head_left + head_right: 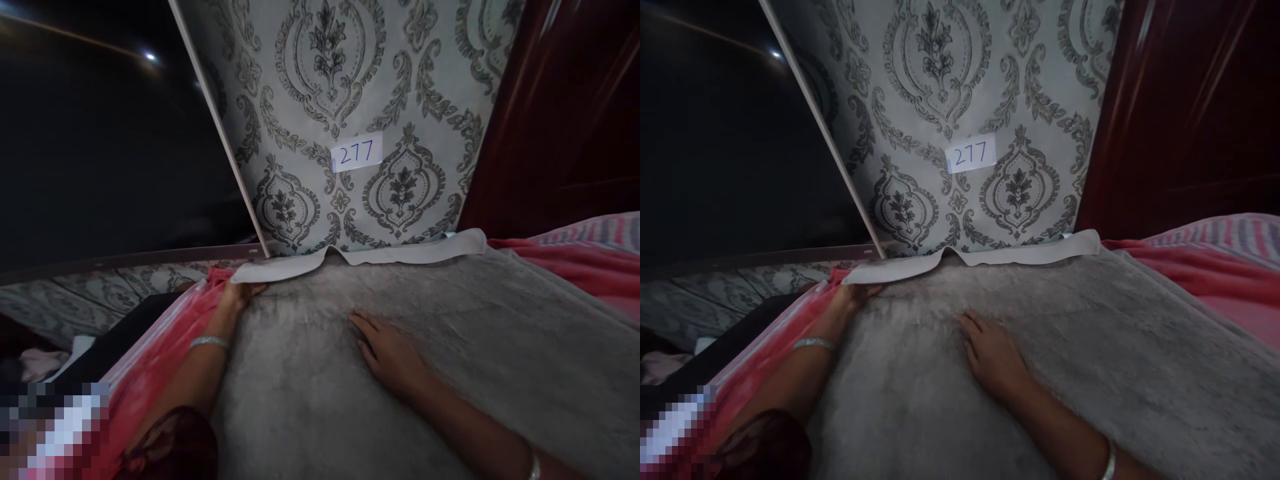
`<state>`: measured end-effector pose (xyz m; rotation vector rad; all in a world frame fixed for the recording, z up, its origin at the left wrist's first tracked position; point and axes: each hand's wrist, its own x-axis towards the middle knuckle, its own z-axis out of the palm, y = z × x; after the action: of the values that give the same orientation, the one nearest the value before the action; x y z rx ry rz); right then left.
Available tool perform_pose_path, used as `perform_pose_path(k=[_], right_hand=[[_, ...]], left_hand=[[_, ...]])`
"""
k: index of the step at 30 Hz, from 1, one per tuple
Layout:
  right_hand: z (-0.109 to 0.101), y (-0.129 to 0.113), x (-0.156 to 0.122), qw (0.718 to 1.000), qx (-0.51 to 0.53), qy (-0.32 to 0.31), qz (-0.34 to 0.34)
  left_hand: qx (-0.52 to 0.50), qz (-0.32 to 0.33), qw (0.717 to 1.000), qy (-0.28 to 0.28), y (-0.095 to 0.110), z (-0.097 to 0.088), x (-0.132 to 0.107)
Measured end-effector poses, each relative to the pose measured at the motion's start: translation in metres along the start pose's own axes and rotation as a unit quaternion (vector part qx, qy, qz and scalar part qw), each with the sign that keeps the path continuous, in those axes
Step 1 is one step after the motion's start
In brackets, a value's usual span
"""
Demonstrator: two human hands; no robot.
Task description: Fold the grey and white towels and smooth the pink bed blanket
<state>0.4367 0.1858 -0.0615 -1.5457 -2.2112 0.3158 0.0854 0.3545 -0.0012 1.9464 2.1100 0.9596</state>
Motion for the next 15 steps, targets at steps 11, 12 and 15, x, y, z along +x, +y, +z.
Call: perform_pose_path(k=[11,12,15], right_hand=[[0.000,0.000,0.000,1.000,-0.011,0.000,0.001],[0.000,0.000,0.000,1.000,-0.013,-0.001,-0.003],[-0.002,-0.001,0.001,1.000,-0.019,0.009,-0.015]], left_hand=[[0.174,-0.074,0.980,-0.063,-0.009,0.010,-0.006],[0.187,-0.077,0.977,-0.070,-0.005,0.008,-0.005],[0.216,-0.071,0.971,-0.077,0.008,-0.002,-0.014]])
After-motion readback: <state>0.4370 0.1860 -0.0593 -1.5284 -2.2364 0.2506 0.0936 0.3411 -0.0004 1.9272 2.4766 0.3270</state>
